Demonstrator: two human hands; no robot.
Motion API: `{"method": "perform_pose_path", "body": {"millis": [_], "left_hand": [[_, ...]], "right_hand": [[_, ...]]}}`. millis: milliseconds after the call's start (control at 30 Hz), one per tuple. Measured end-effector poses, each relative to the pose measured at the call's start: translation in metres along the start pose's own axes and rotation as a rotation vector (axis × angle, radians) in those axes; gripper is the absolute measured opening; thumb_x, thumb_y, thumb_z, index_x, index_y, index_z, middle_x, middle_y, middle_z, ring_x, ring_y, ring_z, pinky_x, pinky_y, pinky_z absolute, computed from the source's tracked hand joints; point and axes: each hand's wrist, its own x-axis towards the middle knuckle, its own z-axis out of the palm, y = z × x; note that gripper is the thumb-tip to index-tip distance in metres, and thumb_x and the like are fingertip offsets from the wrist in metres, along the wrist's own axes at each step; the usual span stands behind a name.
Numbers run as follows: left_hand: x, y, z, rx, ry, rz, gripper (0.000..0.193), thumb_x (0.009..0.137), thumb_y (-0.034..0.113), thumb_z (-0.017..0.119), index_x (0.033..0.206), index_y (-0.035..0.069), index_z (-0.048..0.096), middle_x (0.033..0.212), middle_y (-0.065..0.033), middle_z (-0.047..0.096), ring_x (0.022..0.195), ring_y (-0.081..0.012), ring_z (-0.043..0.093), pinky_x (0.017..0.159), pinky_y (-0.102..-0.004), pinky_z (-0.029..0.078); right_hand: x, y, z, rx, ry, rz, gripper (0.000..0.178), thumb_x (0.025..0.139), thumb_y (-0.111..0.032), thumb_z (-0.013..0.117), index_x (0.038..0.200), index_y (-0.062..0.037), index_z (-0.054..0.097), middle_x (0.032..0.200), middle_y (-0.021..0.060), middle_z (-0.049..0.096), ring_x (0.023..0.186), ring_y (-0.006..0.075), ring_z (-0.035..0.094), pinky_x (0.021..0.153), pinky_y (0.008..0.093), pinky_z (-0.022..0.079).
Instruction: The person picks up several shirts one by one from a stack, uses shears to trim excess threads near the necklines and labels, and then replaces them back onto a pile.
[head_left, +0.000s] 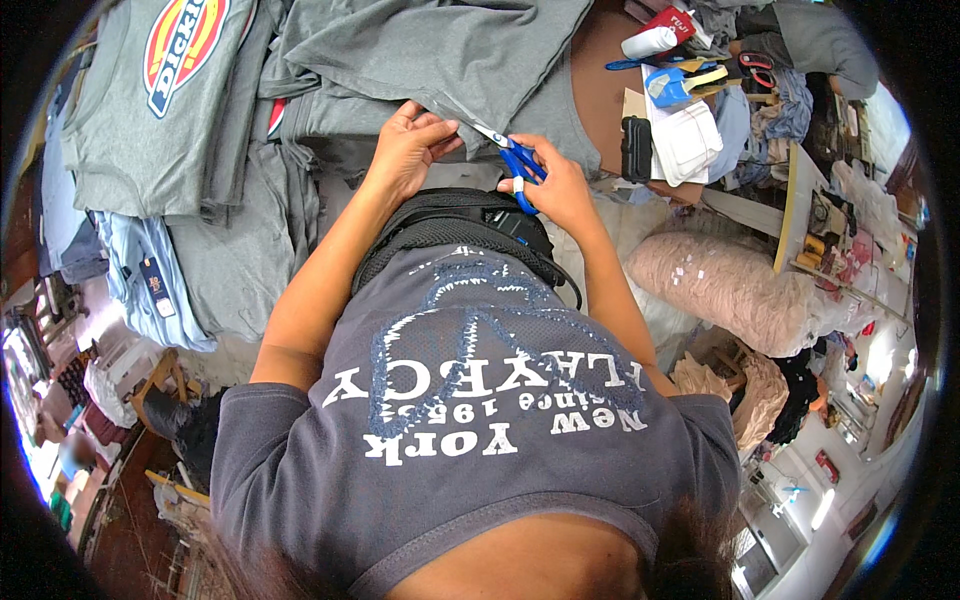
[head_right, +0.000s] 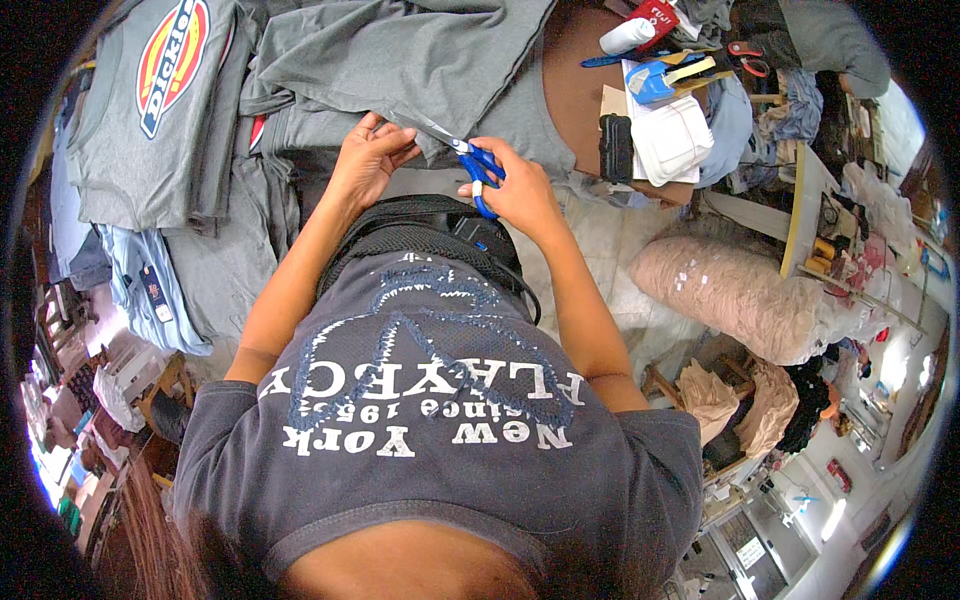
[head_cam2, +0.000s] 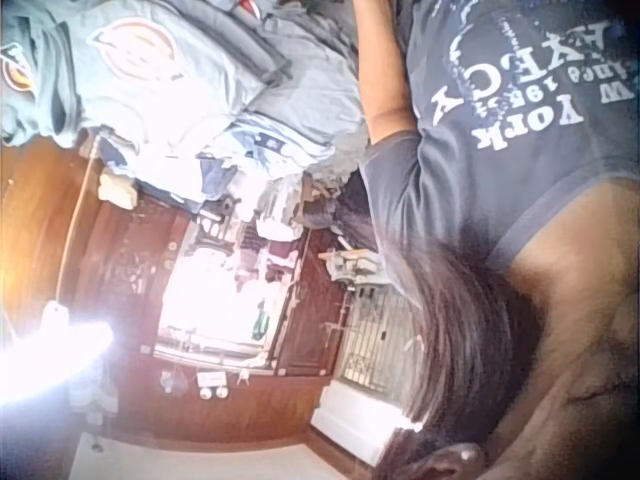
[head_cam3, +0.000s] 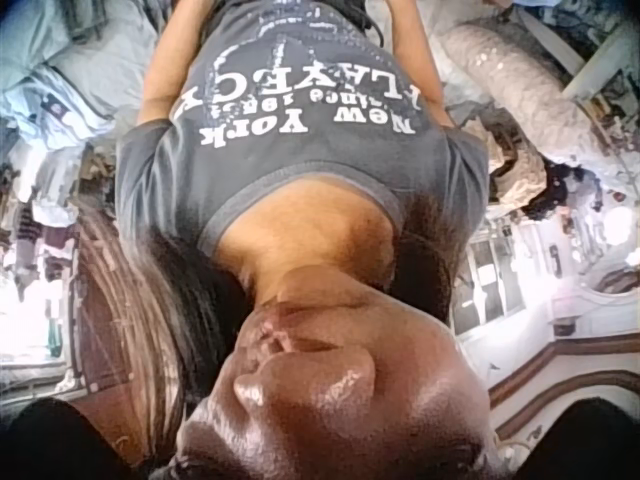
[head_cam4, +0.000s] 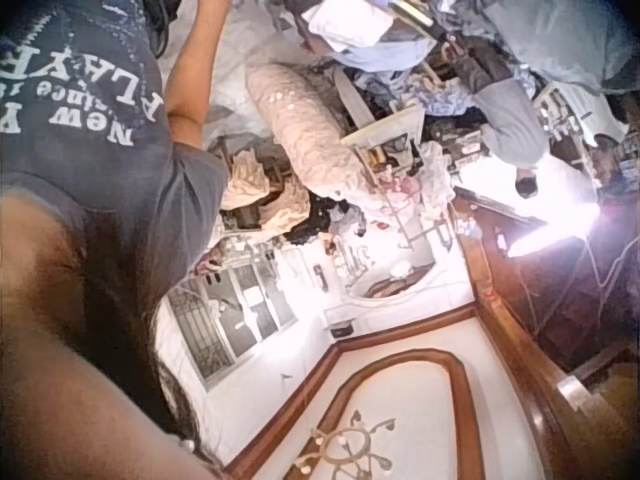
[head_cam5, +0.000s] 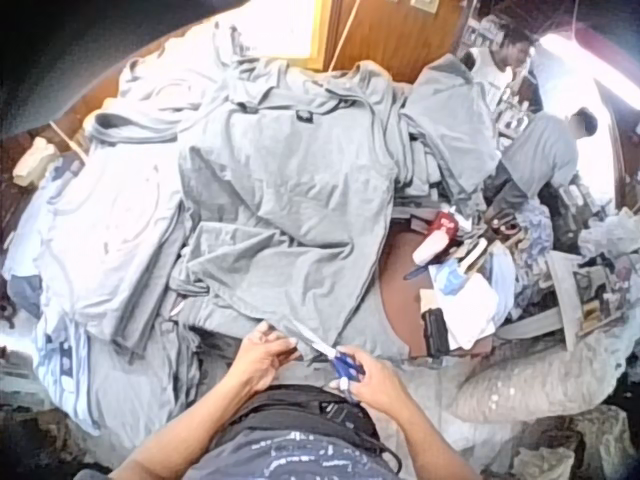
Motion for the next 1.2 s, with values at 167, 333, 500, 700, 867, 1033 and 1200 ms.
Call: {"method": "perform_pose_path", "body": {"millis": [167, 333, 500, 700, 867, 1033, 1200], "left_hand": [[0.003, 0.0, -0.004, -0.035, 0.018, -0.035, 0.023, 0.075, -0.003, 0.057, 0.088, 0.004, 0.039, 0.079, -0.005, 0.052, 0.077, -0.0155, 0.056, 0.073, -0.0311, 0.05], [0.008, -0.001, -0.009, -0.036, 0.076, -0.049, 0.024, 0.075, -0.003, 0.059, 0.089, 0.004, 0.04, 0.082, -0.0065, 0.054, 0.078, -0.0159, 0.056, 0.073, -0.0305, 0.05], [0.005, -0.001, -0.007, 0.03, 0.046, 0.036, 0.025, 0.073, -0.003, 0.059, 0.09, 0.003, 0.042, 0.083, -0.0074, 0.056, 0.078, -0.0162, 0.057, 0.071, -0.0289, 0.049], [0.006, 0.001, -0.007, 0.055, 0.035, 0.053, 0.026, 0.072, -0.003, 0.06, 0.091, 0.004, 0.043, 0.085, -0.0073, 0.057, 0.077, -0.0161, 0.057, 0.07, -0.0285, 0.049], [0.011, 0.007, -0.011, -0.053, 0.072, 0.003, 0.025, 0.073, -0.002, 0.06, 0.09, 0.004, 0.043, 0.08, -0.0054, 0.056, 0.076, -0.0159, 0.057, 0.07, -0.0294, 0.049], [0.013, 0.005, -0.018, 0.009, 0.056, 0.057, 0.025, 0.073, -0.002, 0.06, 0.087, 0.005, 0.041, 0.078, -0.0042, 0.054, 0.076, -0.0162, 0.056, 0.072, -0.0306, 0.048], [0.01, 0.009, -0.015, 0.025, 0.022, 0.08, 0.027, 0.073, -0.002, 0.06, 0.09, 0.005, 0.04, 0.084, -0.0062, 0.055, 0.08, -0.0169, 0.056, 0.075, -0.0305, 0.047]], "right_hand": [[-0.002, 0.007, 0.004, 0.126, -0.01, 0.038, 0.049, 0.061, -0.018, 0.073, 0.105, -0.01, 0.052, 0.065, 0.0036, 0.054, 0.058, 0.0083, 0.048, 0.053, 0.0218, 0.038], [-0.007, 0.016, 0.007, 0.134, 0.026, -0.002, 0.05, 0.061, -0.017, 0.073, 0.105, -0.0096, 0.051, 0.066, 0.0039, 0.054, 0.06, 0.0086, 0.049, 0.055, 0.0225, 0.039], [-0.001, -0.002, 0.004, -0.027, 0.057, -0.014, 0.056, 0.058, -0.026, 0.075, 0.106, -0.0117, 0.051, 0.071, 0.0082, 0.056, 0.066, 0.0187, 0.054, 0.06, 0.0293, 0.043], [0.006, -0.007, 0.002, -0.026, 0.002, 0.022, 0.055, 0.058, -0.028, 0.075, 0.105, -0.0121, 0.051, 0.077, 0.0136, 0.06, 0.07, 0.0272, 0.06, 0.062, 0.0339, 0.045], [-0.001, 0.009, 0.005, 0.076, 0.008, 0.04, 0.052, 0.059, -0.026, 0.074, 0.103, -0.0112, 0.052, 0.076, 0.0149, 0.059, 0.068, 0.0261, 0.06, 0.059, 0.0329, 0.044], [0.001, -0.002, 0.007, -0.02, 0.066, -0.017, 0.05, 0.061, -0.02, 0.073, 0.105, -0.0114, 0.051, 0.067, 0.007, 0.057, 0.062, 0.0148, 0.054, 0.058, 0.0257, 0.043], [0.012, -0.012, 0.006, -0.067, 0.052, -0.039, 0.053, 0.059, -0.023, 0.074, 0.106, -0.0126, 0.051, 0.068, 0.0077, 0.056, 0.063, 0.0194, 0.055, 0.058, 0.028, 0.043]]}}
